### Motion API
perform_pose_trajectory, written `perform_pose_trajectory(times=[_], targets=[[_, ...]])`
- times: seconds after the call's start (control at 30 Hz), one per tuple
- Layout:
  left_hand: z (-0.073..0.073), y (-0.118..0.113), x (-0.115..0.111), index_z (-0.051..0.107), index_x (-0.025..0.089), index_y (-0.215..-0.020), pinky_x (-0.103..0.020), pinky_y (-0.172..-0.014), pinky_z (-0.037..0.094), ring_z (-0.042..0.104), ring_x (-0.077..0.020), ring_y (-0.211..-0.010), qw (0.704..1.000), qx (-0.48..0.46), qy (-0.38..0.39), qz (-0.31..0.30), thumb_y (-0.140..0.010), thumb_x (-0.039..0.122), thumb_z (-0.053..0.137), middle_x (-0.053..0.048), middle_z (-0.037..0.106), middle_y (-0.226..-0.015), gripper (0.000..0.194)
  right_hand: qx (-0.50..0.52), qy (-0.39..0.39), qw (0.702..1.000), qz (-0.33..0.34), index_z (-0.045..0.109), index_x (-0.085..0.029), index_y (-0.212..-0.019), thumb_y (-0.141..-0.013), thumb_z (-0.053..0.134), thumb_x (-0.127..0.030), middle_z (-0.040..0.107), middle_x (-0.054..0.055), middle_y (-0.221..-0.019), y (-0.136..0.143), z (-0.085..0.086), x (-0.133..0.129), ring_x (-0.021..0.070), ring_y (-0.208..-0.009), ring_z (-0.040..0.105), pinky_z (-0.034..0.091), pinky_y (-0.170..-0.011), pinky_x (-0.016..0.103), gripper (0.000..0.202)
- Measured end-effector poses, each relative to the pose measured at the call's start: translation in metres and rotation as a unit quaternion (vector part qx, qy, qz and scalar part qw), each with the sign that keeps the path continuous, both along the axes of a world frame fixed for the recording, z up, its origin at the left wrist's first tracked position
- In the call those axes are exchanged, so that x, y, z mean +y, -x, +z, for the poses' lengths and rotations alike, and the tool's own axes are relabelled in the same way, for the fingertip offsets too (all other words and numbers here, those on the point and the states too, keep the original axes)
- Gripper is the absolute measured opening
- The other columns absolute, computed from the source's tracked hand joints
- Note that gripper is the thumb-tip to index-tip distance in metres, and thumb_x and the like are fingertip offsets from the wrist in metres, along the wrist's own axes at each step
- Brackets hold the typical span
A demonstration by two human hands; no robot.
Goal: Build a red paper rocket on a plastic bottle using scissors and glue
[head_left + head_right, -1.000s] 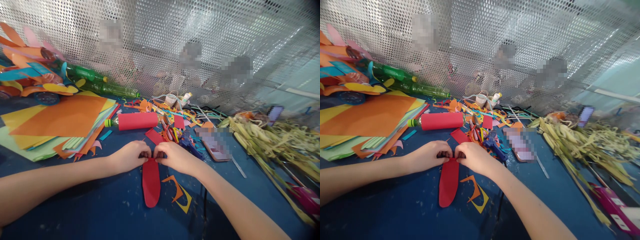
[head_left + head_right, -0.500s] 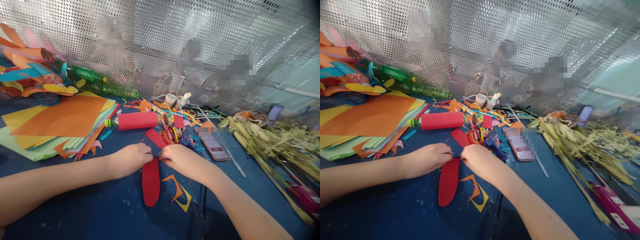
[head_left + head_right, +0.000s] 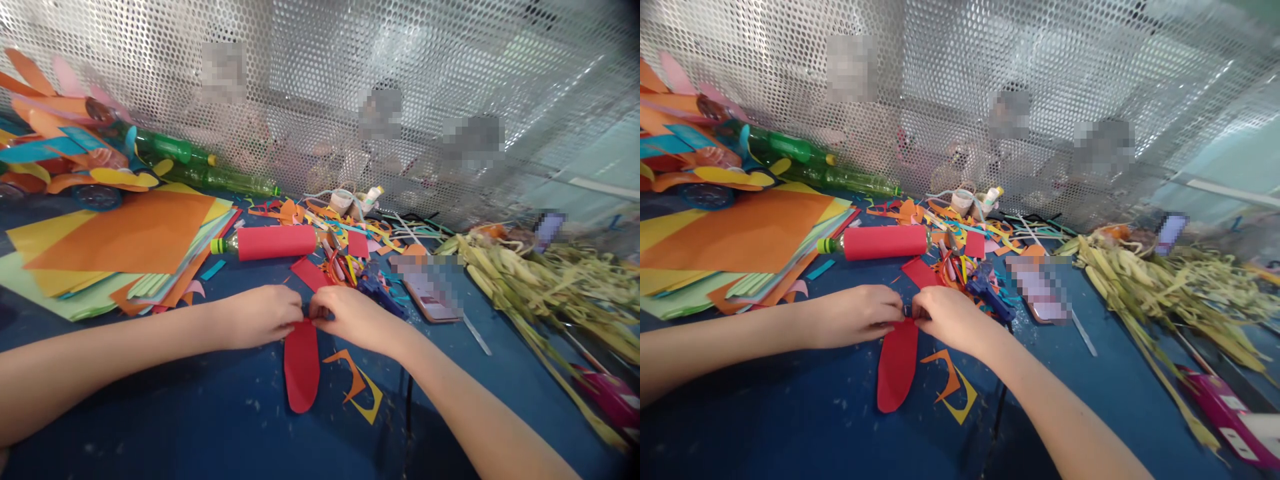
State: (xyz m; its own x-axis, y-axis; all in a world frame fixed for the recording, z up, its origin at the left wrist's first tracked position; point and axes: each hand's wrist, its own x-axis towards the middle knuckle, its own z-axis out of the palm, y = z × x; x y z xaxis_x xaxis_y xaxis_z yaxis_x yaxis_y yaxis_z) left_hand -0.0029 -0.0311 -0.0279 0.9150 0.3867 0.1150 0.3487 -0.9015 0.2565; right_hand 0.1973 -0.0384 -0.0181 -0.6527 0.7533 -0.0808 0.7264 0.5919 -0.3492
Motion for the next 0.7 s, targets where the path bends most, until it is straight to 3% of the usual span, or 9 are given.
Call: perform_pose_trajectory(times=[0.17,0.3,0.5,0.7], targets=[[0.002,0.004,0.012,0.056,0.018,-0.097,-0.021,-0.062,0.043,0.055,-0.0131,-0.072,0.972,-0.082,0.205,0.084,-0.069,0.015,0.06,0.0,0.059,-0.086,0.028,0.012,0.001,0.999,-0.029,0.062,-0.017,-0.077,-0.071,0.059,-0.011,0.064,0.003,-0.078,0.0,0.009,0.0,0.0149,-0.073,0.058,0.041,-0.064,0.024,0.008],[-0.001,0.003,0.017,0.055,0.017,-0.093,-0.021,-0.063,0.045,0.056,-0.0114,-0.07,0.931,-0.15,0.314,0.11,-0.074,0.019,0.054,0.0,0.06,-0.083,0.019,0.048,0.022,0.996,-0.068,0.061,-0.016,-0.078,-0.073,0.055,-0.01,0.065,0.002,-0.075,0.001,0.018,0.002,0.0131,-0.069,0.059,0.042,-0.063,0.024,0.011],[-0.005,0.0,0.022,0.056,0.014,-0.084,-0.024,-0.072,0.046,0.057,-0.0117,-0.076,0.893,-0.251,0.342,0.15,-0.076,0.019,0.054,-0.001,0.059,-0.08,0.009,0.127,-0.031,0.987,-0.093,0.056,-0.018,-0.075,-0.074,0.055,-0.012,0.062,-0.001,-0.072,-0.001,0.016,0.005,0.0107,-0.065,0.057,0.043,-0.061,0.023,0.006],[-0.003,0.002,0.028,0.057,0.015,-0.085,-0.028,-0.077,0.048,0.058,-0.0124,-0.079,0.872,-0.323,0.316,0.186,-0.076,0.02,0.056,-0.001,0.06,-0.084,0.01,0.247,0.037,0.963,-0.107,0.056,-0.019,-0.086,-0.079,0.055,-0.024,0.062,0.001,-0.081,-0.007,0.017,0.01,0.0107,-0.067,0.057,0.047,-0.062,0.024,0.009]])
